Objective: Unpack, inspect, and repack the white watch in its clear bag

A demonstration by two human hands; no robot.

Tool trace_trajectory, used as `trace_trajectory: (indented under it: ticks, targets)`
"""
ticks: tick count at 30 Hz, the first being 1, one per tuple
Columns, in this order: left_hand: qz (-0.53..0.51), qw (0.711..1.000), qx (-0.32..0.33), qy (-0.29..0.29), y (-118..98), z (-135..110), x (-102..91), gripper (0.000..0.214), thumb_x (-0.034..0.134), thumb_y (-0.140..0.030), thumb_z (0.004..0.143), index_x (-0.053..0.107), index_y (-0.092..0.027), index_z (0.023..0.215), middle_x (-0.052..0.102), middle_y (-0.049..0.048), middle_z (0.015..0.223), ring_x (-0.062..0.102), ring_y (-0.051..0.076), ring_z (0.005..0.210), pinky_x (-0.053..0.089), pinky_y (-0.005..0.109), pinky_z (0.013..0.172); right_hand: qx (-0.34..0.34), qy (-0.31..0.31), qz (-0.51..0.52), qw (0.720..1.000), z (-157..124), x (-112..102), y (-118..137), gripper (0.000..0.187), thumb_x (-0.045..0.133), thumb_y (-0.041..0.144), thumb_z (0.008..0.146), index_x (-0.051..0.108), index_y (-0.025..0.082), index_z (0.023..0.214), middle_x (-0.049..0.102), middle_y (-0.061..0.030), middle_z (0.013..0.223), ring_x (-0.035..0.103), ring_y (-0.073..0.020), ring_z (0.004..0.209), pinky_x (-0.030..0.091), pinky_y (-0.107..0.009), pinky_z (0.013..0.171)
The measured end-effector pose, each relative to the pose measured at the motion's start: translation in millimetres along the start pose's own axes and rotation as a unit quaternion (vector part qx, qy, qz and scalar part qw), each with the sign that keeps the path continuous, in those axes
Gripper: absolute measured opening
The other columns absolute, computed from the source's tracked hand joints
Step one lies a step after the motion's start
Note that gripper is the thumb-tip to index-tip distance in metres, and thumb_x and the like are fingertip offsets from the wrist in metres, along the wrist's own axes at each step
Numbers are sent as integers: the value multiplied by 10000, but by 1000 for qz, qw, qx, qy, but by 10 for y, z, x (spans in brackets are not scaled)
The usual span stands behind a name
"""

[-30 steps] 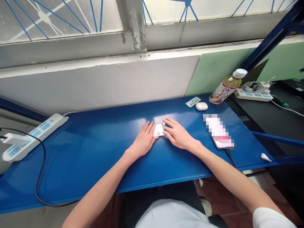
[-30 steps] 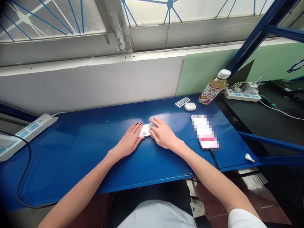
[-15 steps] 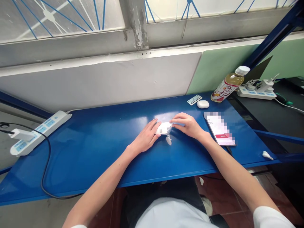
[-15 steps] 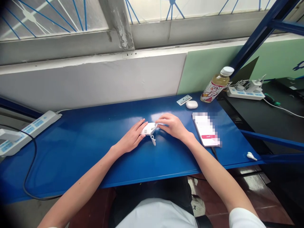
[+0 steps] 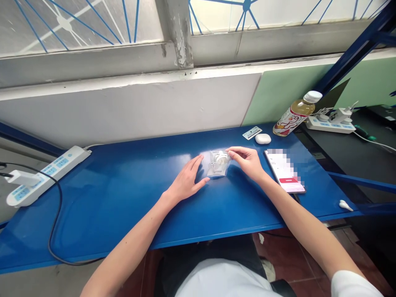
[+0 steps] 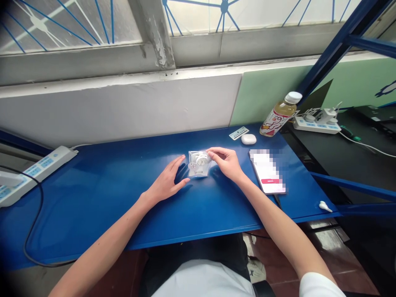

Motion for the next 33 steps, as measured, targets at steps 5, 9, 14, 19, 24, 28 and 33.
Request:
trace_trajectory:
  ticks: [5,9,14,19,24,28,33]
  targets:
    - [0,1000,-6,-8,26,-8,35,739,539,-441,969,157,-210,1558,377,192,1547,384,331,1429,386,535,1137,67,61,7,996,-5,175,-246,294,686,436,846,755,183,979,779,-75,971,723,-244,875,582,-375,790]
    - [-2,1000,-15,-8,60,-7,56,739,546,-446,963,165,-231,1558,361,176,1563,374,334,1436,382,539,1139,70,95,-31,993,-30,271,-336,309,644,402,877,719,177,1074,772,-81,959,725,-244,881,581,-393,815]
    - [16,999,-27,12,100,-2,102,697,558,-456,957,244,-214,1529,375,181,1549,388,333,1425,391,530,1133,-18,144,-169,975,-91,396,-234,314,534,297,943,654,203,1217,732,-95,1090,693,-251,989,564,-440,895]
    - [18,999,-33,15,126,3,111,602,483,-448,991,305,-189,1504,466,180,1485,440,332,1385,388,540,1128,-141,167,-326,920,-162,460,-12,366,520,321,957,614,201,1290,606,-160,1333,558,-327,1250,470,-530,1048]
    - [22,999,-27,18,107,3,108,632,497,-449,982,291,-180,1515,380,182,1549,375,320,1432,367,523,1146,-165,269,-362,877,-267,548,-14,719,661,549,845,490,175,1435,500,-191,1464,386,-379,1414,386,-559,1129]
    - [21,998,4,51,38,-5,158,846,612,-546,896,208,-211,1560,282,163,1608,253,334,1492,303,533,1185,-119,314,-357,872,-323,569,-146,979,695,634,777,298,186,1552,390,-173,1561,261,-395,1481,329,-581,1164]
    - [25,996,9,80,23,-11,196,951,658,-634,829,232,-195,1557,295,172,1603,242,353,1493,276,541,1196,-93,314,-360,874,-315,559,-193,1035,686,642,780,232,155,1573,302,-191,1603,213,-383,1500,306,-572,1179]
Point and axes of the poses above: each hand's wrist, its own z-axis towards the middle knuckle, its own x-axis out of the palm, y = z × x, the point moved 10 cm from there along z, towards the middle knuckle
